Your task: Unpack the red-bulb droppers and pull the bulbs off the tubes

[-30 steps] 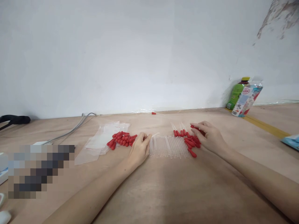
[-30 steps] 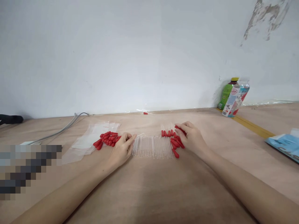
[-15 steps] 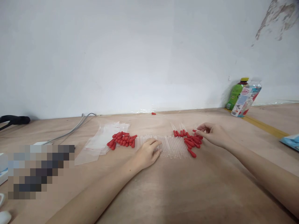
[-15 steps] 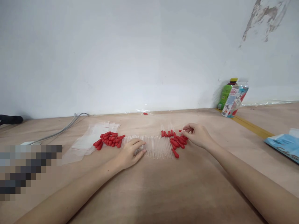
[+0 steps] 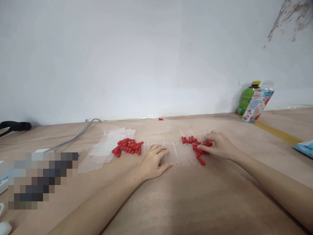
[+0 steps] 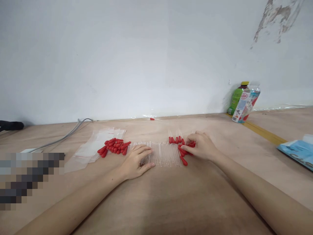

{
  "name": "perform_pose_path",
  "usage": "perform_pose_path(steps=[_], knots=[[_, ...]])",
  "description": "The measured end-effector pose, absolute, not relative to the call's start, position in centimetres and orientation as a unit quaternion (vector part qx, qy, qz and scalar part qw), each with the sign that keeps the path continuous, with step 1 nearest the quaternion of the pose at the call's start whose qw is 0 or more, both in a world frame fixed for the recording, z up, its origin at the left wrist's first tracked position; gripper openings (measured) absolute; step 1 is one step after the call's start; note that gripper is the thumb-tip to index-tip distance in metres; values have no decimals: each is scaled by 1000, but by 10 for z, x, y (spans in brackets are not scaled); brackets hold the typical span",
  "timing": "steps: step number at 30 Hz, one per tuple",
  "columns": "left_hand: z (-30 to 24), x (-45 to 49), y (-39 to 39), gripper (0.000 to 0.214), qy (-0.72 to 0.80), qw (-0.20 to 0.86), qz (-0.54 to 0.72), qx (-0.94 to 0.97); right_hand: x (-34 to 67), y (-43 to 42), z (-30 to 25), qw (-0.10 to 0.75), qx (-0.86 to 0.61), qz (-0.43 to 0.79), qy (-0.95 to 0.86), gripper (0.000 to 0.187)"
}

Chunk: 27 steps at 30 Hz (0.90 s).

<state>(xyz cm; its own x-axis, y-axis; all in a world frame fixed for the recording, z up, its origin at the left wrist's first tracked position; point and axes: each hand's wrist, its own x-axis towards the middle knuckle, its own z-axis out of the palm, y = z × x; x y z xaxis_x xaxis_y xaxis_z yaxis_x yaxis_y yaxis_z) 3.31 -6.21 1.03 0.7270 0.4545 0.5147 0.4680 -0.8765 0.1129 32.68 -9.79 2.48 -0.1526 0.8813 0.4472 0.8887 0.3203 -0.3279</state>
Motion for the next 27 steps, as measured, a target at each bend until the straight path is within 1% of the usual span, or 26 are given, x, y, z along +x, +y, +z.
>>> perform_pose_path(steps=[3, 6, 9, 11, 17, 22, 27], knots=[[8, 33, -60, 36, -249, 8, -276, -929, 329, -96, 25, 297, -587, -20, -752, 32], [7, 34, -59, 32, -251, 2, -277, -927, 331, -90, 28, 309, -656, -16, -689, 32], [7, 35, -60, 31, -256, 4, -280, -925, 330, -80, 32, 241, -737, 16, -631, 29], [7, 35, -60, 31, -259, 8, -287, -922, 327, -70, 35, 192, -764, 31, -616, 28], [5, 34, -63, 33, -269, 27, -316, -909, 317, -42, 38, 117, -790, 76, -597, 29], [4, 34, -63, 31, -280, 30, -315, -906, 316, -32, 36, 86, -812, 114, -567, 23], [3, 33, -64, 31, -281, 34, -324, -903, 319, -32, 41, 96, -822, 141, -543, 20]])
